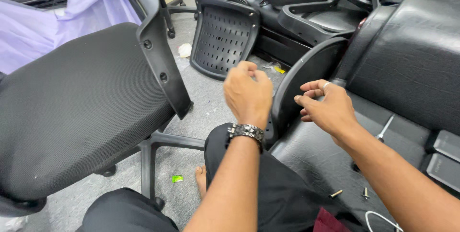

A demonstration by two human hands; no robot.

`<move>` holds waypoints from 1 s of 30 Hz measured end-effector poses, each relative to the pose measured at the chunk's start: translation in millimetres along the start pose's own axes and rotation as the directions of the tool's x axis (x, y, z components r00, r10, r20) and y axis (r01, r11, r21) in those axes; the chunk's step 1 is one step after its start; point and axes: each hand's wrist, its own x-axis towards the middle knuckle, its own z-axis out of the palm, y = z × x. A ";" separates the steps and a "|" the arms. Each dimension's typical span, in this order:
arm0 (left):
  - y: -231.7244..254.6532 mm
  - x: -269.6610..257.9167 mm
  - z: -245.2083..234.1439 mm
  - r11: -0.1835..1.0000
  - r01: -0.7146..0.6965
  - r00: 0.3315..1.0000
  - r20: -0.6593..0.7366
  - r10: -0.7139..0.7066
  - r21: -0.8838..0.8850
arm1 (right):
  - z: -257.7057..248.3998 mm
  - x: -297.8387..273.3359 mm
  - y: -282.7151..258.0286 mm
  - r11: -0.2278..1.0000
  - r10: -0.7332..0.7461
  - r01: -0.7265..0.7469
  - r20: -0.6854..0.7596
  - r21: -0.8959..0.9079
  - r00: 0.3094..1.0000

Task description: The person uses a screwdriver to remove screws from the backrest of a black office chair, then detaches the backrest from the seat. They place the backrest aside and continue to remove screws from the chair's base mechanism.

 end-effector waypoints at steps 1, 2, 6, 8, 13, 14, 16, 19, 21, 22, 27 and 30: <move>-8.9 14.2 -14.6 0.987 -0.112 0.983 -0.134 0.128 0.117 | 5.2 -1.6 -4.9 1.000 -0.003 0.002 0.037 0.024 0.999; -17.3 27.1 -29.3 0.947 -0.204 0.932 -0.246 0.266 0.249 | 10.6 -2.7 -9.8 0.999 -0.011 0.008 0.082 0.034 0.997; -42.5 73.9 -82.3 0.867 0.009 0.940 -0.300 0.162 0.498 | 46.5 -6.3 -32.4 0.996 -0.058 0.039 0.243 0.082 0.968; -52.1 87.8 -96.6 0.862 0.097 0.980 -0.201 0.005 0.498 | 66.7 -5.8 -41.3 0.995 -0.075 0.051 0.298 0.085 0.952; -66.7 91.2 -109.0 0.822 0.185 0.974 0.010 -0.226 0.539 | 117.5 -7.0 -62.4 0.990 -0.095 0.042 0.426 0.132 0.900; -68.5 91.0 -106.4 0.788 0.203 0.974 -0.033 -0.226 0.581 | 126.3 -6.8 -64.2 0.992 -0.087 0.037 0.450 0.119 0.889; -71.6 90.3 -96.7 0.720 0.235 0.970 -0.105 -0.222 0.653 | 139.5 -7.2 -64.5 0.996 -0.061 0.020 0.486 0.088 0.872; -78.4 99.6 -84.4 0.750 0.230 0.970 -0.087 -0.225 0.620 | 147.7 -10.4 -60.0 0.998 -0.017 -0.012 0.507 0.055 0.862; -84.9 108.5 -76.3 0.846 0.210 0.976 -0.152 -0.154 0.489 | 149.4 -11.0 -55.5 0.999 -0.003 -0.023 0.518 0.042 0.856; -87.5 112.3 -71.8 0.887 0.194 0.974 -0.190 -0.123 0.419 | 148.7 -9.9 -53.3 0.999 0.005 -0.027 0.522 0.035 0.853; -92.7 125.3 -67.2 0.925 0.370 0.916 -0.199 -0.348 0.089 | 143.5 5.1 -41.2 0.994 0.048 -0.093 0.519 0.061 0.853; -88.7 120.1 -74.5 0.924 0.378 0.908 -0.217 -0.358 0.055 | 147.8 16.5 -30.9 0.927 0.125 -0.303 0.582 0.221 0.804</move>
